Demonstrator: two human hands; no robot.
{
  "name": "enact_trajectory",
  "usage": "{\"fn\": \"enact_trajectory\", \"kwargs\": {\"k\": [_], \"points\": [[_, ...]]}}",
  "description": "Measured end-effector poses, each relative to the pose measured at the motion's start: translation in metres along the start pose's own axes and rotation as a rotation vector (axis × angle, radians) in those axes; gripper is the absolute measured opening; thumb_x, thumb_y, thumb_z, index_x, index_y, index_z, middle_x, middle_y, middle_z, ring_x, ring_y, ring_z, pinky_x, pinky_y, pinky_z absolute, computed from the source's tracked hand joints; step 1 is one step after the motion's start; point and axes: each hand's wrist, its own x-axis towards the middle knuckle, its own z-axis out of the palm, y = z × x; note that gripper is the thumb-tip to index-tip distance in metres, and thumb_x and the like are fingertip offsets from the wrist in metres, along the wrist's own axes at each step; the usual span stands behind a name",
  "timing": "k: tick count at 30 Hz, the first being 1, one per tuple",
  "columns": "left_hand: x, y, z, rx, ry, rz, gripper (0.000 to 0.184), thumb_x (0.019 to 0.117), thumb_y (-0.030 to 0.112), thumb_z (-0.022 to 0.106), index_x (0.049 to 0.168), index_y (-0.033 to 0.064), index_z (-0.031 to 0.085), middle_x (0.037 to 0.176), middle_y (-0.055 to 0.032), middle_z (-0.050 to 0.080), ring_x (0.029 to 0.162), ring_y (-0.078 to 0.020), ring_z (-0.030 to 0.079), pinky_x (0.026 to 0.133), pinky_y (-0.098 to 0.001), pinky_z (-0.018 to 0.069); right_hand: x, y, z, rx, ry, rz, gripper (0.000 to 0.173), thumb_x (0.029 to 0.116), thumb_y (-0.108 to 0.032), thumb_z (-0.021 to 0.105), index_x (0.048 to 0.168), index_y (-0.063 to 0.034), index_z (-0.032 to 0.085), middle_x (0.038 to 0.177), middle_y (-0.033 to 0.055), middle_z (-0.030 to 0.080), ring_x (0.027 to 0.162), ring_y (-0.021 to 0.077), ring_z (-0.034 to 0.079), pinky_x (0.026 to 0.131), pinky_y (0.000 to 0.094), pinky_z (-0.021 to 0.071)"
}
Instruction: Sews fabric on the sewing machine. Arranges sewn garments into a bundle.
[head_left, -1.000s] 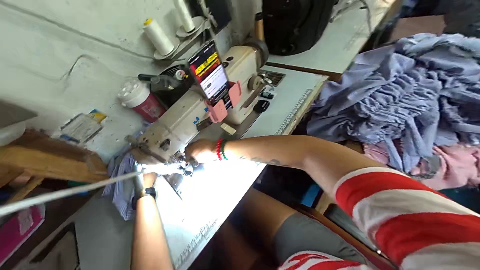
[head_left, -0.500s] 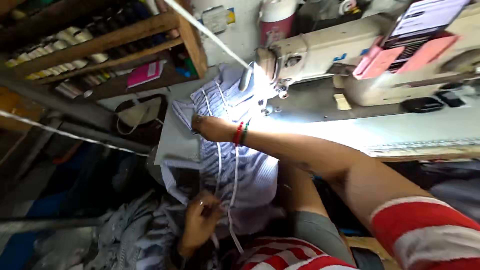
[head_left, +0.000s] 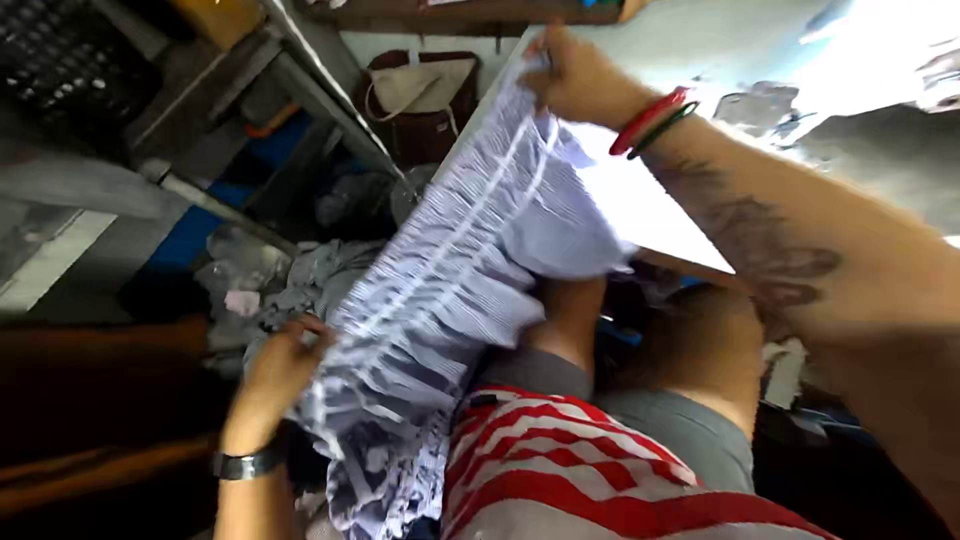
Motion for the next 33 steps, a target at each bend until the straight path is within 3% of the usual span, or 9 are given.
{"fn": "enact_trajectory", "kwargs": {"k": [3,6,10,13,16,21,25,29,33], "points": [[-0.036,-0.028,-0.068,0.134,0.399,-0.07,0.04,0.1007,0.033,0.064,0.124,-0.0001,0.061,0.101,-0.0216,0.069,0.085,-0.0304,0.069,0.077,-0.0557,0.0565,0.049,-0.028,0.017,0.44,0.044,0.083,0.023,0.1024,-0.021,0.061,0.114,-0.0019,0.068,0.095,0.0081,0.07,0.079,0.0108,0.067,0.078,0.0345,0.057],[-0.089,-0.05,-0.093,0.156,0.468,-0.096,0.047,0.1005,0.032,0.065,0.134,-0.0003,0.058,0.113,-0.0193,0.068,0.091,-0.017,0.067,0.082,-0.0367,0.0577,0.056,-0.074,0.04,0.38,-0.02,-0.003,0.019,0.1007,-0.017,0.061,0.112,-0.0062,0.071,0.098,0.0062,0.071,0.09,0.0125,0.068,0.087,0.0373,0.0563],[-0.143,-0.057,-0.046,0.196,0.134,-0.076,0.029,0.0973,0.019,0.066,0.116,-0.0021,0.07,0.103,-0.0202,0.073,0.088,-0.0293,0.072,0.08,-0.0531,0.0588,0.02,-0.078,0.124,0.166,-0.189,-0.261,0.019,0.0956,0.001,0.059,0.113,-0.0022,0.066,0.118,0.021,0.063,0.111,0.0363,0.064,0.096,0.0531,0.0531],[-0.17,-0.067,0.033,-0.006,-0.192,-0.125,0.031,0.0964,0.027,0.069,0.12,0.0073,0.072,0.109,-0.0056,0.075,0.095,-0.0125,0.072,0.088,-0.0373,0.0602,-0.036,-0.047,0.19,0.005,-0.482,-0.192,0.03,0.0925,0.005,0.061,0.12,-0.0057,0.067,0.124,0.0241,0.063,0.112,0.0446,0.064,0.091,0.0639,0.0533],[-0.163,-0.043,0.068,-0.226,-0.757,-0.262,0.03,0.0974,0.023,0.068,0.123,0.0071,0.072,0.103,-0.0106,0.076,0.074,-0.0199,0.074,0.069,-0.042,0.0638,-0.083,-0.018,0.221,-0.086,-0.718,-0.049,0.037,0.0936,0.006,0.061,0.128,-0.0065,0.067,0.128,0.0271,0.062,0.114,0.0487,0.063,0.091,0.0674,0.0519],[-0.101,-0.002,0.089,-0.326,-0.356,0.053,0.022,0.1008,0.022,0.062,0.107,0.0045,0.073,0.09,-0.004,0.074,0.074,-0.0097,0.07,0.069,-0.0307,0.0613,-0.113,-0.026,0.149,0.0,-0.424,0.096,0.029,0.1066,-0.017,0.052,0.133,-0.0121,0.064,0.108,0.0272,0.07,0.095,0.0518,0.069,0.077,0.0713,0.053],[-0.047,0.014,0.15,0.041,-0.291,-0.008,0.062,0.0892,0.036,0.077,0.133,-0.0031,0.056,0.126,-0.0253,0.064,0.114,-0.0392,0.065,0.098,-0.0574,0.0529,-0.142,0.009,0.073,-0.093,-0.175,0.306,0.066,0.1071,-0.057,0.036,0.148,-0.0073,0.05,0.131,0.0327,0.059,0.111,0.0564,0.062,0.087,0.0754,0.0478],[-0.034,0.007,0.166,0.029,-0.378,-0.067,0.051,0.0937,0.016,0.065,0.139,-0.0008,0.048,0.113,-0.0203,0.069,0.102,-0.0342,0.07,0.091,-0.0533,0.0561,-0.186,0.078,0.033,-0.217,-0.079,0.503,0.054,0.111,-0.038,0.036,0.145,0.0017,0.049,0.13,0.0442,0.051,0.115,0.0673,0.052,0.087,0.0824,0.0394],[-0.032,-0.012,0.15,-0.233,-0.107,0.092,0.014,0.0974,0.003,0.055,0.105,-0.002,0.065,0.096,-0.0114,0.07,0.085,-0.0169,0.068,0.079,-0.0366,0.0573,-0.214,0.123,0.032,-0.336,-0.013,0.481,0.042,0.1107,-0.026,0.035,0.139,-0.0008,0.055,0.127,0.0438,0.053,0.117,0.0667,0.051,0.089,0.081,0.0378]]}}
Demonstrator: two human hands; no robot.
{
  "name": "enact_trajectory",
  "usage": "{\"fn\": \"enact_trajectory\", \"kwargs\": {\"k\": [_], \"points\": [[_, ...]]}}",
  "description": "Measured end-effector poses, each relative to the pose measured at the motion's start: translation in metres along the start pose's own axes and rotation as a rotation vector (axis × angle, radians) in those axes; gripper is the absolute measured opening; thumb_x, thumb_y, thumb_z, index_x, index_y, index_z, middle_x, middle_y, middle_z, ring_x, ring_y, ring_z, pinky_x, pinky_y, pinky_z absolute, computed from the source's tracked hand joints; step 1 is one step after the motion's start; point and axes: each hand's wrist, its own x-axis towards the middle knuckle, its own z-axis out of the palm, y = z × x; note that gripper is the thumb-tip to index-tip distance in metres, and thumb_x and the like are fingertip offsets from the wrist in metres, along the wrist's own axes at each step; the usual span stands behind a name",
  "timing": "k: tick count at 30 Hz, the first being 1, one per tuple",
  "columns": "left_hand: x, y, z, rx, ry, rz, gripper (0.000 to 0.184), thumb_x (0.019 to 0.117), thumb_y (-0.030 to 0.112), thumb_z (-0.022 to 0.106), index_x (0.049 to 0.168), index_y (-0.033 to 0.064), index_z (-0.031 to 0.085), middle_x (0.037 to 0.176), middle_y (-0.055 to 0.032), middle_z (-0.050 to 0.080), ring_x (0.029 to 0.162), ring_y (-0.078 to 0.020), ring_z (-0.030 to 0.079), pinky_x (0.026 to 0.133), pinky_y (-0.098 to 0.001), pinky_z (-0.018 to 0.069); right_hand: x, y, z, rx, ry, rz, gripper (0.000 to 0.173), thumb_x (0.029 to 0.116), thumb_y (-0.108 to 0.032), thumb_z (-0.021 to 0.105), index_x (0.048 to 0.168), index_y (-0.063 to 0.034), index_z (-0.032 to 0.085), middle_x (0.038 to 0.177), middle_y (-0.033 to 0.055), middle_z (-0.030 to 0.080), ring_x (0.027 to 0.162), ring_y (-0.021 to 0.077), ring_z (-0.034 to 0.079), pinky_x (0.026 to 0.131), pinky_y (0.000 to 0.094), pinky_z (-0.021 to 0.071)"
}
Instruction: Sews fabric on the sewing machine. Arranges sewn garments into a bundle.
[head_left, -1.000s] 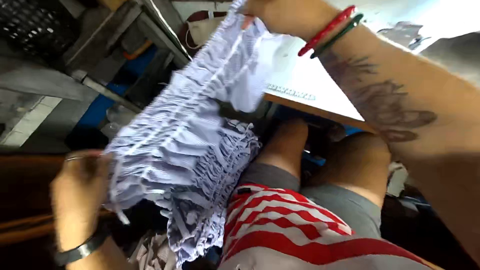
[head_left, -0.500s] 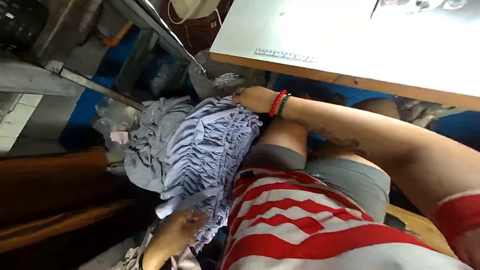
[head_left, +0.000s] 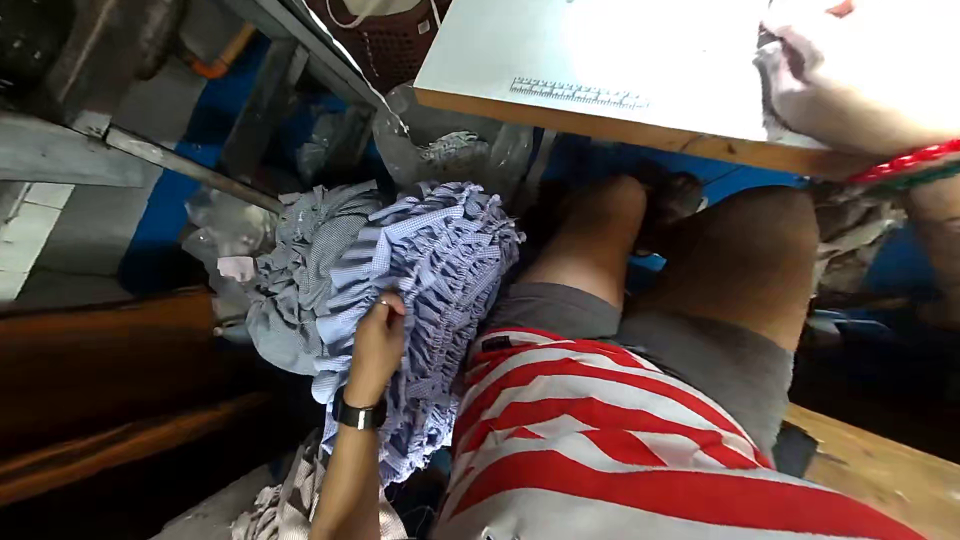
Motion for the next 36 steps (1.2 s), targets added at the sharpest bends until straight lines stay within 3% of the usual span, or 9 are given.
{"fn": "enact_trajectory", "kwargs": {"k": [4,7,11,15,17,24,27,34,36], "points": [[-0.004,0.001,-0.001,0.008,0.025,0.069,0.027,0.0964,-0.003,0.052,0.099,0.0051,0.077,0.111,-0.0149,0.071,0.106,-0.0216,0.068,0.095,-0.0405,0.0555,-0.022,-0.085,-0.015,0.148,0.01,-0.233,0.038,0.1051,-0.02,0.046,0.127,0.0071,0.063,0.129,0.0429,0.053,0.119,0.0658,0.05,0.094,0.0786,0.037],[-0.005,0.009,0.0,0.083,0.045,0.023,0.033,0.0919,-0.006,0.051,0.095,0.0096,0.08,0.117,-0.0207,0.068,0.112,-0.029,0.066,0.097,-0.0465,0.0542,-0.065,-0.182,0.036,0.474,-0.147,-0.589,0.02,0.0949,-0.024,0.065,0.087,-0.0083,0.073,0.088,0.0144,0.069,0.086,0.0339,0.068,0.072,0.0548,0.0537],[-0.009,0.012,0.002,0.14,0.081,-0.015,0.035,0.0945,-0.001,0.046,0.109,0.0077,0.078,0.121,-0.0199,0.065,0.109,-0.0271,0.065,0.093,-0.0437,0.0551,-0.104,-0.25,0.136,0.357,-0.259,-1.143,0.017,0.0966,-0.016,0.068,0.113,-0.0139,0.073,0.114,0.0103,0.07,0.109,0.0336,0.065,0.085,0.0528,0.0519],[-0.019,0.012,0.012,0.22,0.053,-0.062,0.029,0.094,0.026,0.062,0.106,0.0032,0.075,0.125,-0.0199,0.064,0.109,-0.0278,0.066,0.091,-0.0445,0.0567,-0.091,-0.269,0.151,0.352,-0.308,-1.149,0.007,0.0912,-0.011,0.07,0.095,-0.0083,0.076,0.114,0.012,0.071,0.114,0.0351,0.063,0.09,0.0549,0.05],[-0.019,0.016,0.023,0.364,-0.035,-0.12,0.057,0.089,0.05,0.071,0.115,0.0,0.072,0.131,-0.025,0.061,0.114,-0.0374,0.065,0.093,-0.0553,0.0547,-0.074,-0.277,0.14,0.413,-0.303,-1.105,0.011,0.0921,-0.02,0.07,0.095,-0.0122,0.077,0.113,0.0094,0.069,0.115,0.0338,0.06,0.09,0.054,0.0484],[0.002,0.001,-0.017,0.182,0.068,-0.132,0.029,0.0995,0.018,0.06,0.115,-0.0035,0.071,0.124,-0.0225,0.066,0.112,-0.0331,0.066,0.096,-0.0539,0.053,-0.084,-0.266,0.134,0.554,-0.258,-1.147,0.012,0.0922,-0.007,0.065,0.1,-0.0101,0.073,0.098,0.0114,0.071,0.099,0.0328,0.069,0.088,0.0521,0.0566],[0.005,-0.001,-0.019,0.151,0.056,-0.142,0.028,0.0985,0.019,0.062,0.112,-0.0039,0.072,0.122,-0.0219,0.066,0.112,-0.0317,0.065,0.097,-0.0528,0.0521,-0.095,-0.246,0.161,0.356,-0.457,-1.142,0.031,0.0878,0.001,0.072,0.117,-0.0091,0.073,0.119,0.0146,0.071,0.117,0.0371,0.064,0.099,0.0574,0.0496],[0.001,-0.008,-0.013,0.104,0.088,-0.162,0.029,0.1,0.02,0.06,0.111,-0.0035,0.072,0.124,-0.0197,0.066,0.116,-0.0289,0.064,0.099,-0.0497,0.0518,-0.064,-0.262,0.136,0.591,-0.482,-0.891,0.016,0.097,-0.009,0.06,0.111,-0.0078,0.068,0.088,0.0117,0.073,0.088,0.0324,0.072,0.095,0.0617,0.0512],[0.002,-0.009,-0.015,0.089,0.1,-0.163,0.029,0.0999,0.02,0.06,0.111,-0.004,0.072,0.122,-0.0194,0.067,0.115,-0.0282,0.064,0.099,-0.0488,0.0512,-0.057,-0.26,0.135,0.606,-0.432,-0.934,0.011,0.0913,-0.005,0.063,0.095,-0.0113,0.072,0.09,0.0107,0.07,0.093,0.0329,0.069,0.09,0.0622,0.051]]}}
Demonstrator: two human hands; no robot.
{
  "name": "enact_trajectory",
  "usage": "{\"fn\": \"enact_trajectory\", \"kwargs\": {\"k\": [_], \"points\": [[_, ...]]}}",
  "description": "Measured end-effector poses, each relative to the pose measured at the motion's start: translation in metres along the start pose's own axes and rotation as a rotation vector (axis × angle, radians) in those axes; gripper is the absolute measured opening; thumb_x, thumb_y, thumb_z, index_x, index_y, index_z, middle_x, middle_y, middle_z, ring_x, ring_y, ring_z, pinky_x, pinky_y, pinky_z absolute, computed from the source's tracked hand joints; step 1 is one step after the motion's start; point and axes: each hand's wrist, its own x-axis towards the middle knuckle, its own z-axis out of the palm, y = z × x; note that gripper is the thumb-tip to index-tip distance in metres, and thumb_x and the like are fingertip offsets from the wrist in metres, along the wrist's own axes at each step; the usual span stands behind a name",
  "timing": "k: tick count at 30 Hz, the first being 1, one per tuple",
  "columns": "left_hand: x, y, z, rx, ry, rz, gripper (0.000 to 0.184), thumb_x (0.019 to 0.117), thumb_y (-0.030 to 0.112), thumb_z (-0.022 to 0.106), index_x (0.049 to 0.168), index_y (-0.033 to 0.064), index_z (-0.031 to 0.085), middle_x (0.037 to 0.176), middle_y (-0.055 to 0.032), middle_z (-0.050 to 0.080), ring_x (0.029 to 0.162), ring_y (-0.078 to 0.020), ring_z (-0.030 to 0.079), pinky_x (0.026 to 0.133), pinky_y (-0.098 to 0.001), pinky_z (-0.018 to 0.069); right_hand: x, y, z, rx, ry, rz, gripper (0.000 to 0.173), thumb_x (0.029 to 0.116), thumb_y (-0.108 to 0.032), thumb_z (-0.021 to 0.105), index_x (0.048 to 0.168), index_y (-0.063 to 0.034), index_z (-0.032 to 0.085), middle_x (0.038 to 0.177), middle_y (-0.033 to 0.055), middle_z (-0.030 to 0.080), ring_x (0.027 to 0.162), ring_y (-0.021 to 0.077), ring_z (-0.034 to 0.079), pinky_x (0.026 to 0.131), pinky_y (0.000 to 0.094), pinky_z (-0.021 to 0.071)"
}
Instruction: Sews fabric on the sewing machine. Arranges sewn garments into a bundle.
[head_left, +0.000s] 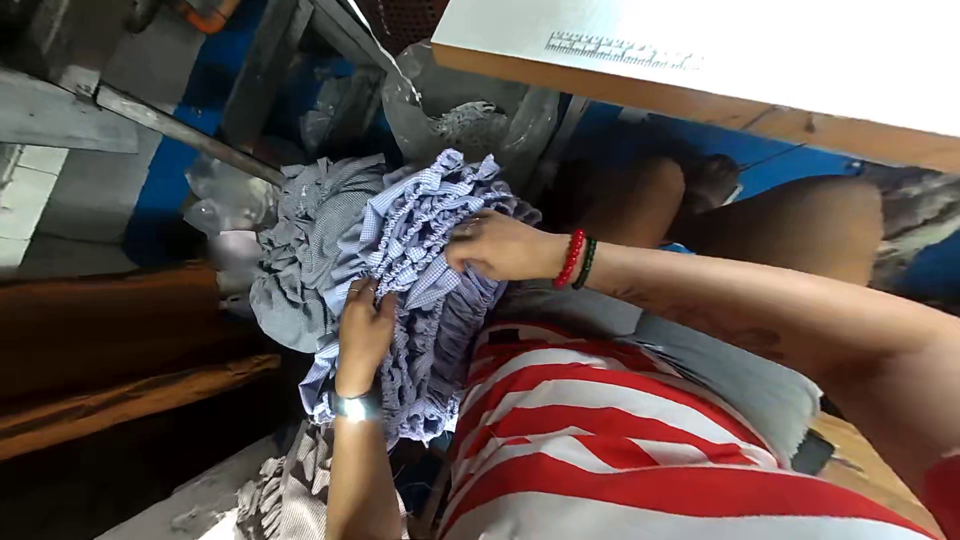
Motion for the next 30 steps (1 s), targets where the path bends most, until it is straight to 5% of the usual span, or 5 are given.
{"fn": "enact_trajectory", "kwargs": {"k": [8,17,22,28,30], "points": [[0.003,0.0,0.002,-0.002,0.007,0.014,0.027,0.099,0.018,0.061,0.109,-0.0039,0.072,0.119,-0.0199,0.067,0.112,-0.0281,0.064,0.097,-0.0491,0.0515,-0.038,0.014,0.038,-0.332,-0.278,-0.071,0.014,0.0888,-0.002,0.072,0.102,-0.0035,0.076,0.119,0.021,0.069,0.118,0.0412,0.062,0.102,0.0635,0.0435],[-0.006,0.012,0.028,0.043,0.003,0.001,0.031,0.0975,0.02,0.063,0.113,-0.0054,0.071,0.127,-0.0237,0.064,0.115,-0.0339,0.065,0.097,-0.0521,0.0538,-0.023,0.012,0.011,-0.211,-0.09,-0.121,0.009,0.0859,-0.019,0.073,0.089,-0.01,0.075,0.106,0.0132,0.072,0.111,0.0366,0.065,0.096,0.0613,0.0477],[-0.018,0.034,0.075,0.275,-0.122,-0.065,0.097,0.0723,0.074,0.075,0.129,-0.0039,0.064,0.147,-0.026,0.05,0.133,-0.0384,0.053,0.105,-0.0555,0.049,-0.009,0.013,0.012,-0.28,-0.067,-0.143,0.015,0.0917,-0.023,0.067,0.092,-0.0085,0.073,0.094,0.0119,0.072,0.099,0.0318,0.069,0.093,0.0555,0.0494],[-0.017,0.021,0.069,0.201,-0.115,-0.098,0.105,0.0658,0.07,0.082,0.134,-0.0072,0.058,0.149,-0.029,0.046,0.131,-0.0403,0.054,0.105,-0.0545,0.0494,0.028,-0.043,-0.052,-0.269,-0.551,0.17,0.027,0.1052,-0.013,0.054,0.126,-0.0017,0.067,0.128,0.0157,0.067,0.133,0.0324,0.056,0.118,0.0544,0.0333],[-0.014,0.015,0.059,0.103,-0.112,-0.109,0.107,0.0663,0.066,0.085,0.139,-0.0064,0.054,0.15,-0.028,0.044,0.128,-0.0382,0.056,0.103,-0.0528,0.0515,0.019,-0.009,-0.022,-0.206,-0.184,-0.01,0.018,0.0982,-0.015,0.06,0.103,-0.0015,0.072,0.102,0.0175,0.073,0.108,0.0356,0.068,0.104,0.0578,0.0429]]}}
